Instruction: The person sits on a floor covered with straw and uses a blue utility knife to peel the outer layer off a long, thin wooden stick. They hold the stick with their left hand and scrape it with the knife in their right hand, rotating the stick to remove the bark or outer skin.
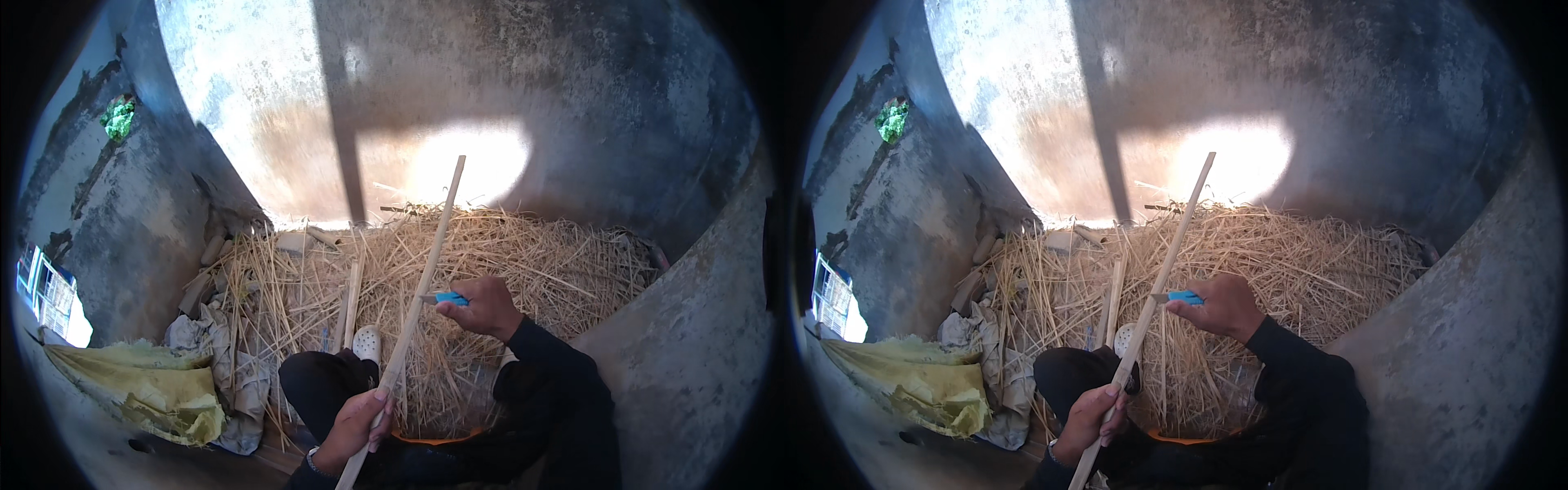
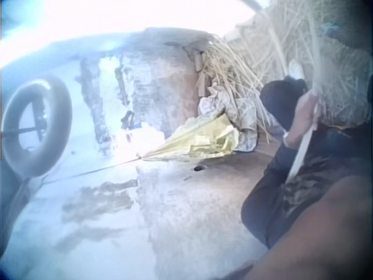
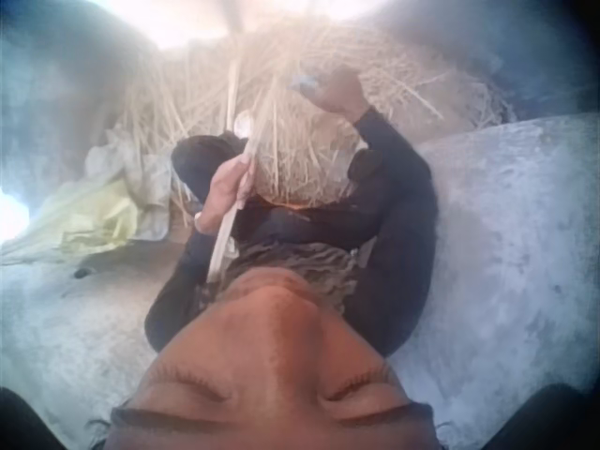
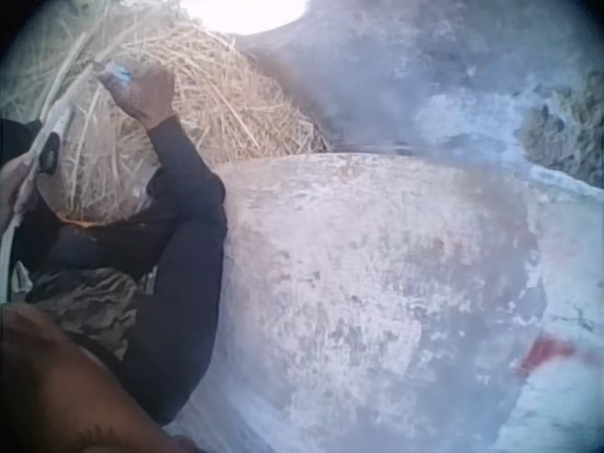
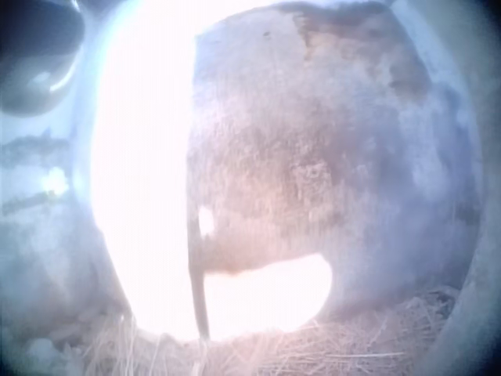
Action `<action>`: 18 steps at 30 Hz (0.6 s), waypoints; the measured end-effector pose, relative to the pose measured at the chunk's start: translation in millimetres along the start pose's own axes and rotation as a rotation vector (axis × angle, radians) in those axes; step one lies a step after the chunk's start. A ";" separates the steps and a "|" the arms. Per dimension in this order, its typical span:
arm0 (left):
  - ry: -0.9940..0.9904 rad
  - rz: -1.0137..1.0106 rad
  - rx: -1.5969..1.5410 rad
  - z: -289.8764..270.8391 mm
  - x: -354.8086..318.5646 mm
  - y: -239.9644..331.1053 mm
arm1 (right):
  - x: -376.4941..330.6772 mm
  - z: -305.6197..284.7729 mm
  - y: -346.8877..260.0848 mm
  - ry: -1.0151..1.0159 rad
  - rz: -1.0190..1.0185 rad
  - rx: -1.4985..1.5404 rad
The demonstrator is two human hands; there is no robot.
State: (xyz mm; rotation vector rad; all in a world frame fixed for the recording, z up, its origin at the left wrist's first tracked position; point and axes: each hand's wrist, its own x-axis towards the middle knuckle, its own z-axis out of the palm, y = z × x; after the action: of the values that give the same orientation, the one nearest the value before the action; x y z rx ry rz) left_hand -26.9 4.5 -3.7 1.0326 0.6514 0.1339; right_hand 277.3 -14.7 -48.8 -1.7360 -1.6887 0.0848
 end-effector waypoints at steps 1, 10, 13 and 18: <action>0.009 0.031 -0.045 -2.7 -0.3 -0.9 | -7.7 7.3 -22.3 0.014 -0.103 0.017; -0.042 -0.003 -0.148 5.0 -0.7 1.1 | -4.0 19.8 -5.4 0.106 -0.053 -0.083; -0.087 -0.006 -0.202 4.9 0.9 -5.3 | 1.1 14.6 8.6 0.148 0.010 -0.146; -0.139 -0.043 -0.123 11.0 -7.3 -11.4 | 12.4 -7.7 53.7 0.171 0.271 -0.112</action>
State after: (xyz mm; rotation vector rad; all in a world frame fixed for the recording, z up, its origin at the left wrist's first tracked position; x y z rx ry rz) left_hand -28.8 -12.7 -6.2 0.9006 0.5326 0.0632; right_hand 328.7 -1.5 -65.5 -1.9883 -1.3520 -0.0350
